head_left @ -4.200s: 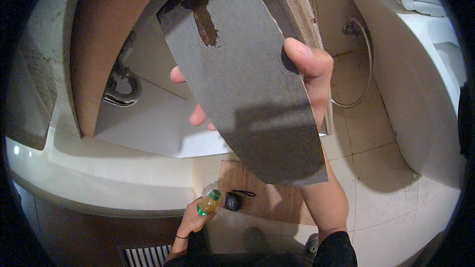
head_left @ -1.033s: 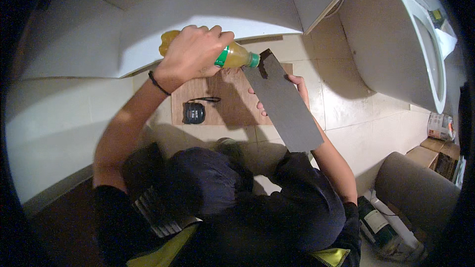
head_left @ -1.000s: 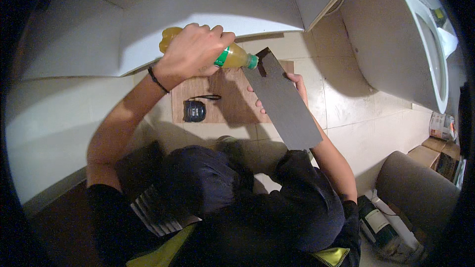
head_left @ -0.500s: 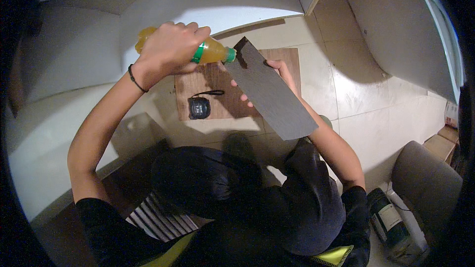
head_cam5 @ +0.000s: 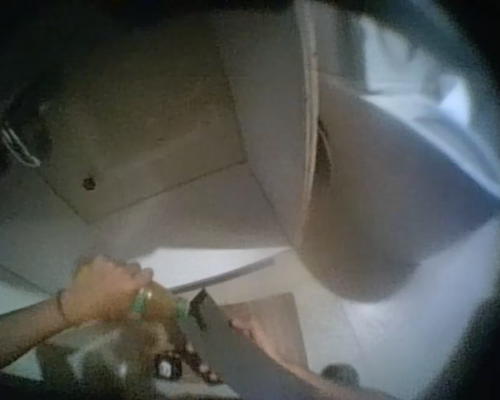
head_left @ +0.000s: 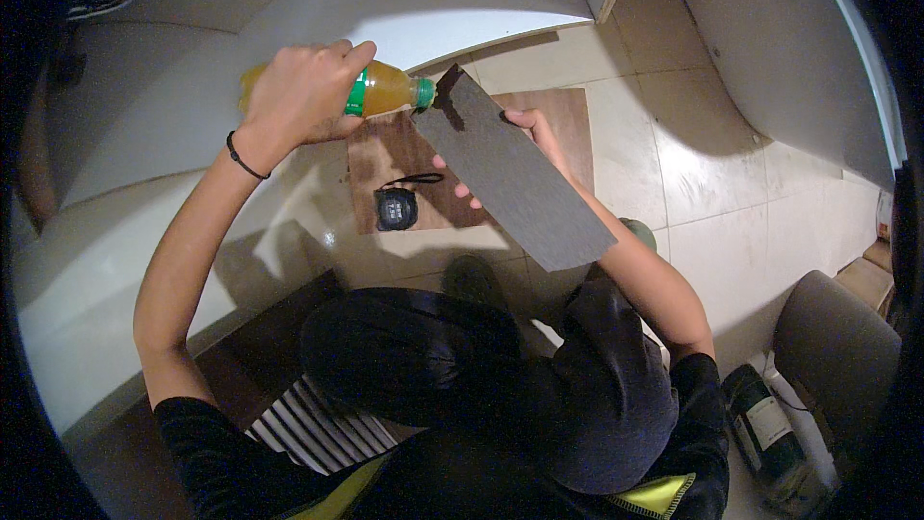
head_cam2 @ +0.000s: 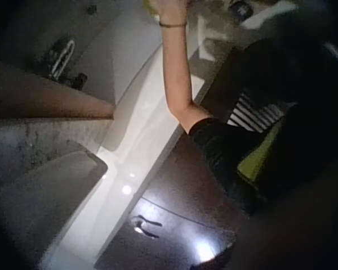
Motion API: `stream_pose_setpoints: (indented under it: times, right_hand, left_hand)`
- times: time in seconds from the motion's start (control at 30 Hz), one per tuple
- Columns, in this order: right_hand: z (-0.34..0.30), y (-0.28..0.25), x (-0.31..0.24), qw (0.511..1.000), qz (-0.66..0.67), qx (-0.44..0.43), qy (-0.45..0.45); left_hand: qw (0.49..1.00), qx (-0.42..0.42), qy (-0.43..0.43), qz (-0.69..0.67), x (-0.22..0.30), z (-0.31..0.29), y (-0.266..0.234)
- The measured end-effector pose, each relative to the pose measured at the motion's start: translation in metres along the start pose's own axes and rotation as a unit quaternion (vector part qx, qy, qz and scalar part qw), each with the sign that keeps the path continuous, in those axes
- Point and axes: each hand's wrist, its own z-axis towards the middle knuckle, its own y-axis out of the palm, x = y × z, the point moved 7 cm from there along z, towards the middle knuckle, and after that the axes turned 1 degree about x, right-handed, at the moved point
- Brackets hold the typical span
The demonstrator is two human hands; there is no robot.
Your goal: The person pours a yellow liquid from a plastic bottle onto a grey rectangular tile. They repeatedly apply the liquid to the tile's surface and edges, then inspect the tile by holding it up to the light. The person also uses a tape measure to measure the tile.
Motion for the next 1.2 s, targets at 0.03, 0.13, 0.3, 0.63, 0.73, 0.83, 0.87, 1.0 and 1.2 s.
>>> stream_pose_setpoints:
  times: [0.03, 0.13, 0.3, 0.63, 0.73, 0.83, 0.87, 1.0, 1.2]
  right_hand:
    - [0.000, 0.001, 0.000, 1.000, 0.001, -0.007, -0.002]
    - [0.001, 0.003, -0.001, 1.000, 0.003, -0.021, -0.006]
    - [0.001, 0.004, -0.001, 1.000, 0.013, -0.025, -0.007]
    - [0.003, 0.008, -0.001, 0.998, 0.030, -0.056, -0.008]
    - [0.003, 0.010, -0.002, 0.998, 0.024, -0.061, -0.007]
    - [0.003, 0.011, -0.004, 0.999, 0.003, -0.046, -0.008]
    - [0.002, 0.011, -0.004, 0.999, -0.003, -0.041, -0.007]
    - [0.003, 0.013, -0.004, 0.999, 0.012, -0.048, 0.008]
    - [0.005, 0.012, 0.000, 0.997, -0.063, -0.038, 0.002]
  left_hand:
    - [1.000, -0.007, -0.003, -0.001, -0.001, 0.000, 0.000]
    - [1.000, -0.014, -0.006, -0.004, -0.002, 0.000, 0.001]
    - [1.000, -0.016, -0.010, -0.010, -0.004, -0.003, 0.001]
    - [1.000, -0.025, -0.012, -0.005, -0.004, -0.015, -0.005]
    - [0.999, -0.041, -0.030, -0.008, -0.006, -0.018, -0.004]
    - [0.998, -0.043, -0.037, -0.012, -0.007, -0.020, -0.004]
    - [0.998, -0.042, -0.039, -0.010, -0.008, -0.021, -0.005]
    - [0.999, 0.028, -0.021, 0.025, -0.003, -0.029, -0.020]
    - [0.999, -0.006, -0.033, 0.025, -0.009, -0.038, -0.024]
